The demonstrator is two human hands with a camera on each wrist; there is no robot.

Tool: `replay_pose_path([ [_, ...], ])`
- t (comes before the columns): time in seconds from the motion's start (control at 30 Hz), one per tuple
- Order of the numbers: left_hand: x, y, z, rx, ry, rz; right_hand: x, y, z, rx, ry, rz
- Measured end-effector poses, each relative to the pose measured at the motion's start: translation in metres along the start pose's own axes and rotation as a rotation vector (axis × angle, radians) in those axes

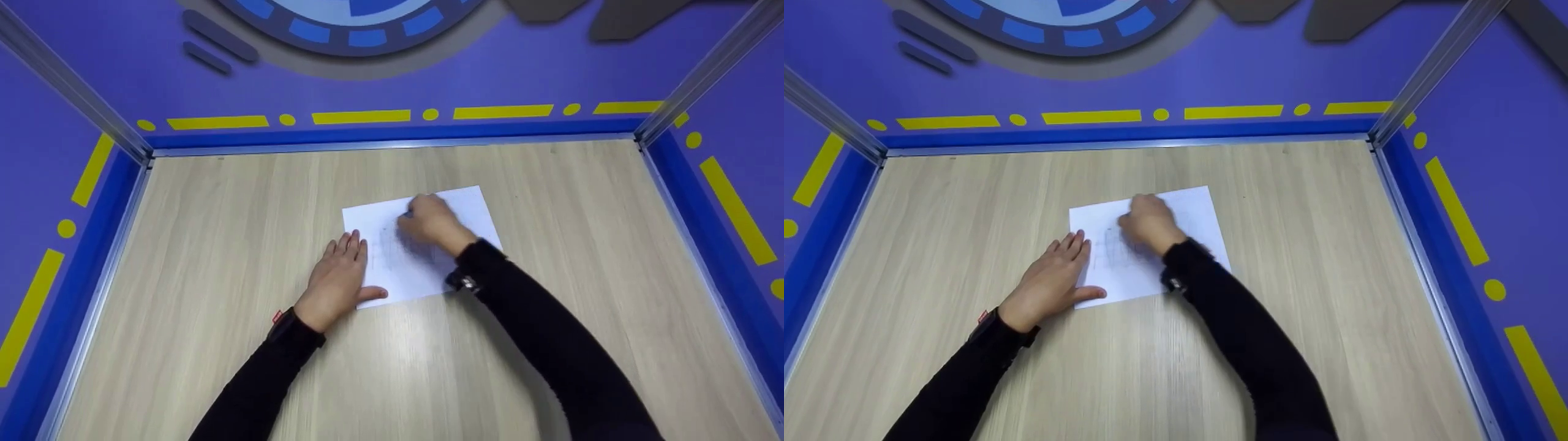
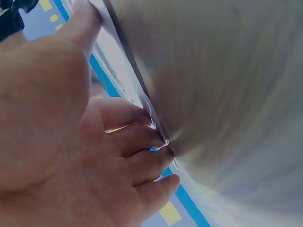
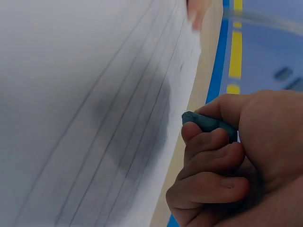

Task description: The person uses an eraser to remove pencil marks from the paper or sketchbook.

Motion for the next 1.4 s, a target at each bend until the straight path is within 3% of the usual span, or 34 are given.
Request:
replay_pose_path([
  [0.1,-0.001,0.001,-0.001,0.014,0.000,0.003,-0.020,-0.013,0.038,-0.012,0.032,-0.063],
  [0.17,-0.001,0.001,-0.001,0.018,-0.001,0.002,-0.034,-0.016,0.051,-0.031,0.056,-0.086],
  [0.27,-0.001,0.001,-0.001,0.021,0.001,-0.003,-0.034,-0.026,0.073,-0.018,0.069,-0.107],
  [0.33,-0.001,0.001,0.000,0.022,0.005,-0.005,-0.038,-0.021,0.062,-0.013,0.071,-0.091],
  [0.4,0.000,0.000,0.000,0.018,0.003,-0.001,-0.026,-0.023,0.057,0.018,0.063,-0.086],
  [0.47,0.000,-0.001,0.002,0.005,0.000,0.003,-0.017,-0.017,0.036,0.021,0.047,-0.060],
  [0.6,0.000,-0.001,0.002,-0.017,-0.007,0.002,0.020,-0.009,0.008,0.064,-0.007,-0.022],
  [0.73,-0.001,-0.001,0.000,-0.032,-0.008,-0.008,0.058,-0.005,-0.018,0.047,-0.038,0.061],
  [0.97,-0.001,0.000,0.001,-0.033,-0.016,-0.008,0.106,0.000,-0.049,0.046,0.009,0.146],
  [1.07,0.000,0.001,0.001,-0.027,-0.021,-0.006,0.107,0.002,-0.052,0.051,0.039,0.146],
  [1.2,0.000,0.001,0.002,-0.022,-0.020,-0.001,0.091,0.006,-0.045,0.077,0.037,0.129],
  [1.3,0.000,0.000,0.001,-0.020,-0.022,-0.002,0.068,0.006,-0.034,0.073,-0.005,0.094],
  [1.4,0.000,0.000,0.002,-0.014,-0.029,0.002,0.047,-0.004,-0.010,0.059,-0.032,0.018],
])
Point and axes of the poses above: each hand's wrist, its own y-axis away from the middle knuckle, its own z-axis out of the palm, x = y × z, the point moved 2 cm from there along -y, towards the middle knuckle, and after that the axes turned 14 degrees about x, right-handed, at the moved point
